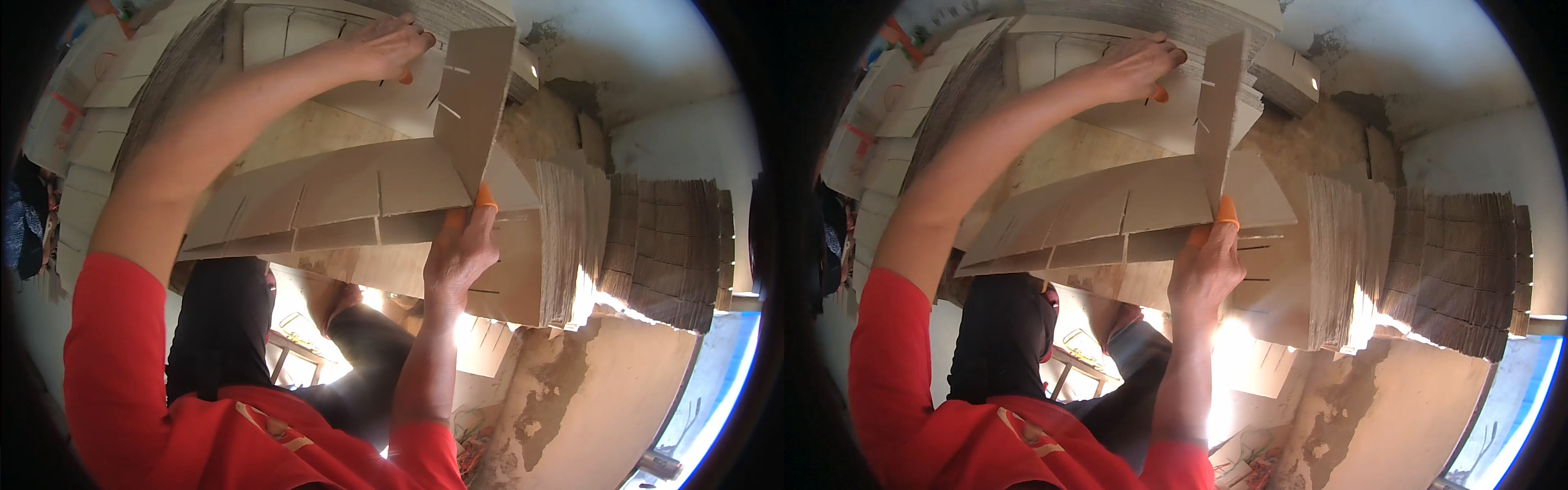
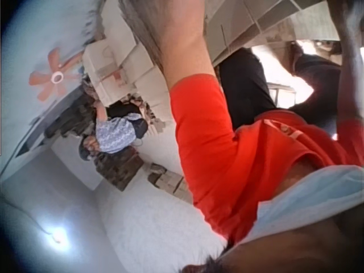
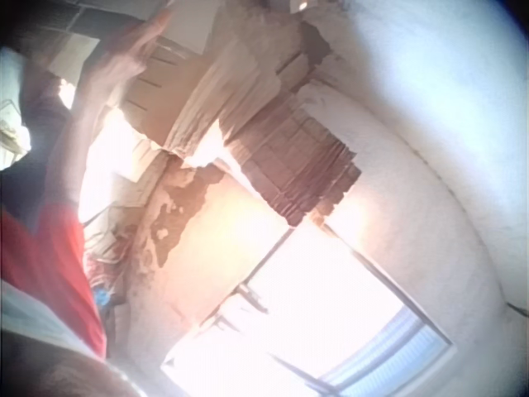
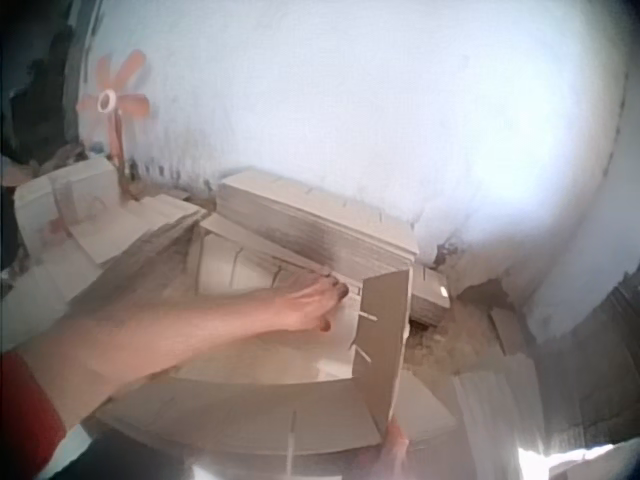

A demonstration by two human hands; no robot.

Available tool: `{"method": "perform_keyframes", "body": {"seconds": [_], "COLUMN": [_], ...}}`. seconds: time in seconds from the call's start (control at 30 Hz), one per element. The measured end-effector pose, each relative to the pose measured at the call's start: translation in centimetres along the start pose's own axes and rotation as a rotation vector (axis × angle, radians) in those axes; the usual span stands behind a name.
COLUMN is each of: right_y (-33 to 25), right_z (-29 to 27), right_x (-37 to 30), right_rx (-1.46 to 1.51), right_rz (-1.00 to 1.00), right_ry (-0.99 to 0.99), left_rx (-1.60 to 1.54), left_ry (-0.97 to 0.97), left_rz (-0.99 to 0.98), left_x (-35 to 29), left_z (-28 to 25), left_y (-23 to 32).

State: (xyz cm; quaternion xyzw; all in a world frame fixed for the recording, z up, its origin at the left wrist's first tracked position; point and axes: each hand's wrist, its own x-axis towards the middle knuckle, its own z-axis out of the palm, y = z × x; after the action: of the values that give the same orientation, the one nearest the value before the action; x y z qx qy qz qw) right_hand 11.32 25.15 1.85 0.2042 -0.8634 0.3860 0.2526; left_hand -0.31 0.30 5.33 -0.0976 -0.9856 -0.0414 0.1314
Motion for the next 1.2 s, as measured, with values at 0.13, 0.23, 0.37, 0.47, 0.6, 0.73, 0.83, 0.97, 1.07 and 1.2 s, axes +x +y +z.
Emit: {"method": "perform_keyframes", "body": {"seconds": [0.13, 0.23, 0.37, 0.47, 0.6, 0.73, 0.83, 0.97, 1.07, 1.2], "right_y": [-0.9, -0.3, -0.6, -0.3, -0.9, -1.3, -1.0, -1.0, -1.0, -0.9], "right_z": [-0.4, -0.5, -0.5, -0.3, -0.8, -1.4, -1.5, -1.8, -1.8, -1.8], "right_x": [0.0, 0.0, 0.3, 0.4, 0.3, 0.3, 0.2, 0.1, 0.1, -0.1], "right_rx": [0.003, -0.010, -0.021, 0.000, 0.053, 0.040, -0.011, -0.031, -0.033, -0.077], "right_rz": [0.128, 0.170, 0.165, 0.102, 0.136, 0.174, 0.208, 0.192, 0.201, 0.174], "right_ry": [-0.035, 0.027, 0.047, 0.117, 0.046, -0.025, -0.076, -0.086, -0.091, -0.065], "left_rx": [0.156, 0.205, 0.281, 0.226, 0.154, 0.122, 0.046, -0.018, -0.072, -0.121], "left_ry": [0.342, 0.327, 0.394, 0.376, 0.369, 0.285, 0.287, 0.327, 0.345, 0.350], "left_rz": [0.038, 0.057, 0.110, 0.177, 0.289, 0.323, 0.325, 0.337, 0.326, 0.339], "left_x": [1.0, 1.1, 0.5, 0.1, -0.7, -1.5, -2.0, -2.5, -3.2, -4.1], "left_z": [6.8, 8.4, 8.2, 6.5, 5.7, 5.2, 4.4, 3.2, 2.3, 1.6], "left_y": [-2.2, -2.0, -2.3, -2.0, -1.8, -0.4, 0.9, 1.9, 3.0, 4.2]}}
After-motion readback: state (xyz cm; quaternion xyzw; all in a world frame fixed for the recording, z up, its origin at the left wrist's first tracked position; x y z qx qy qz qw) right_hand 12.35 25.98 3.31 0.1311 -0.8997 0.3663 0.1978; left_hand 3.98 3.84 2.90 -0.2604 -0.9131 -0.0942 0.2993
